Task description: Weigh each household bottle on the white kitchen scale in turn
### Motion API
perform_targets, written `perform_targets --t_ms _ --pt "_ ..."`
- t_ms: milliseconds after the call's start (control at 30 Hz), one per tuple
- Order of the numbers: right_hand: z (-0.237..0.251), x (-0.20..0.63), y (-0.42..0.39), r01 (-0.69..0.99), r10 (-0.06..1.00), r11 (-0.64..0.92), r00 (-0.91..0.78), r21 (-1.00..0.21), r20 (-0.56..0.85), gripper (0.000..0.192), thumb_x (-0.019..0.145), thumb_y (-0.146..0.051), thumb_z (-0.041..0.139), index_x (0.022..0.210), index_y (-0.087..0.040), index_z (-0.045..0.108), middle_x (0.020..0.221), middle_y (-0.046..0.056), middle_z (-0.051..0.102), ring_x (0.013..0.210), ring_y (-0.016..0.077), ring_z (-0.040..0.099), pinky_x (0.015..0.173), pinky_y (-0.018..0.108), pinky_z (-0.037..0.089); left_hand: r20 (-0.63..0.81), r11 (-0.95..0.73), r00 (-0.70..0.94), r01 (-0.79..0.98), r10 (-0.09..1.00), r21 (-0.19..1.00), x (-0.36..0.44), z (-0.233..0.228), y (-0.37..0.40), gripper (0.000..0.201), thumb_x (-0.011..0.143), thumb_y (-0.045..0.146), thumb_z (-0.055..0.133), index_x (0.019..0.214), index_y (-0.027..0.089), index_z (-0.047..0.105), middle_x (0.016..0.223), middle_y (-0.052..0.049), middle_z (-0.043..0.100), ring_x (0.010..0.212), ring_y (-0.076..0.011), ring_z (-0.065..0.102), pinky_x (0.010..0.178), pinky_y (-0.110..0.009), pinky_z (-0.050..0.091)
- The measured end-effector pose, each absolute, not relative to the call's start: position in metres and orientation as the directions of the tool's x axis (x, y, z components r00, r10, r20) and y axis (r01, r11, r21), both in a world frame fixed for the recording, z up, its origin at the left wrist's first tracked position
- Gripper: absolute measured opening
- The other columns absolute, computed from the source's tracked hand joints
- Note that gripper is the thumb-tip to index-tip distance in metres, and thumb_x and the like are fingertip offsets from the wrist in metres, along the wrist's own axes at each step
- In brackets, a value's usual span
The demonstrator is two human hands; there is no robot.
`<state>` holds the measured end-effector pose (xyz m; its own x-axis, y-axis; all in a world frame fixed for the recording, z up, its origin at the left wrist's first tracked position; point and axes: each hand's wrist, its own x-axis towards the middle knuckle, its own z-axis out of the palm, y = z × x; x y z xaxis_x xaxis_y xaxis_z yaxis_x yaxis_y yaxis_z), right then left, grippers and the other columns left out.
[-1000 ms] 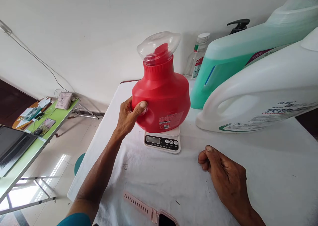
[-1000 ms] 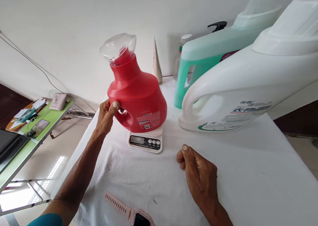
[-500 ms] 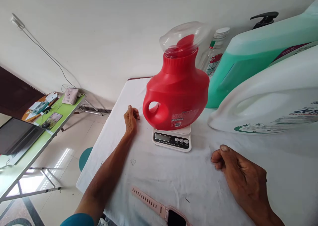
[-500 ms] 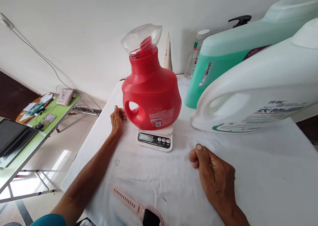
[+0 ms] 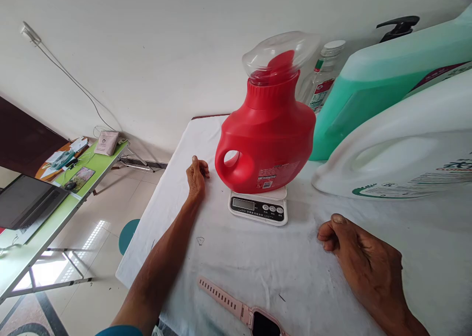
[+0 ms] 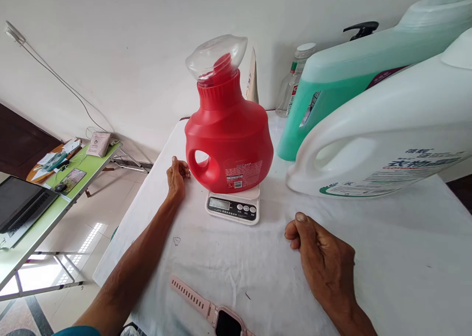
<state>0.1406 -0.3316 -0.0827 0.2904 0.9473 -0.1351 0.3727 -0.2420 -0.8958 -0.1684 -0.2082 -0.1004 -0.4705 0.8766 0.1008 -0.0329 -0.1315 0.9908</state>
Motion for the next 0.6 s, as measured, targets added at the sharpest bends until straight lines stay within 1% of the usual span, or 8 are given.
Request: perform_targets --t_ms 300,367,433,500,567,600 --pt "-0.087 0.142 -0.330 0.398 0.952 -0.233 0.281 -0.887 -0.124 0.058 0.097 -0.069 0.048 0.064 -0.023 0.063 0.069 0.006 0.068 0.064 0.0199 0.062 0.068 0.033 0.050 0.088 -0.104 -0.470 -0.009 0.878 0.995 -0.168 -0.101 -0.208 0.080 0.087 0.096 0.048 0.068 0.019 0.059 0.060 0.000 0.052 0.054 -0.0120 0.047 0.059 -0.029 0.038" --pt "-0.089 0.142 -0.330 0.395 0.952 -0.231 0.282 -0.889 -0.122 0.058 0.097 -0.070 0.048 0.064 -0.023 0.063 0.070 0.006 0.068 0.065 0.0198 0.062 0.068 0.032 0.050 0.102 -0.132 -0.494 -0.025 0.864 0.991 -0.165 -0.094 -0.211 0.078 0.087 0.095 0.050 0.074 0.019 0.060 0.066 0.000 0.054 0.056 -0.0119 0.048 0.060 -0.029 0.041" --pt "-0.090 0.143 -0.330 0.387 0.950 -0.235 0.286 -0.891 -0.126 0.058 0.096 -0.070 0.049 0.064 -0.023 0.063 0.070 0.006 0.067 0.064 0.0197 0.062 0.067 0.032 0.050 0.167 -0.207 -0.501 -0.026 0.849 0.978 -0.159 -0.079 -0.216 0.073 0.088 0.092 0.053 0.086 0.020 0.062 0.078 -0.002 0.059 0.064 -0.0126 0.053 0.065 -0.028 0.046" --pt "-0.092 0.144 -0.330 0.379 0.948 -0.244 0.288 -0.892 -0.137 0.059 0.096 -0.070 0.051 0.064 -0.023 0.063 0.069 0.006 0.067 0.064 0.0199 0.062 0.066 0.032 0.050 0.276 -0.308 -0.444 0.001 0.852 0.951 -0.150 -0.056 -0.225 0.070 0.089 0.090 0.055 0.099 0.021 0.064 0.093 -0.004 0.064 0.078 -0.0153 0.061 0.076 -0.030 0.052" --pt "-0.093 0.145 -0.330 0.369 0.946 -0.249 0.291 -0.895 -0.143 0.060 0.096 -0.073 0.052 0.064 -0.023 0.064 0.068 0.006 0.067 0.063 0.0203 0.062 0.066 0.032 0.051 0.370 -0.378 -0.303 0.034 0.878 0.925 -0.138 -0.028 -0.235 0.072 0.087 0.091 0.057 0.107 0.023 0.067 0.101 -0.006 0.067 0.091 -0.0193 0.064 0.082 -0.032 0.053" --pt "-0.093 0.145 -0.330 0.361 0.946 -0.246 0.290 -0.899 -0.142 0.061 0.096 -0.074 0.052 0.065 -0.023 0.065 0.067 0.006 0.067 0.063 0.0206 0.062 0.066 0.032 0.051 0.388 -0.382 -0.214 0.069 0.897 0.921 -0.133 -0.015 -0.239 0.071 0.085 0.090 0.063 0.105 0.022 0.069 0.102 -0.006 0.067 0.091 -0.0197 0.063 0.081 -0.031 0.052"
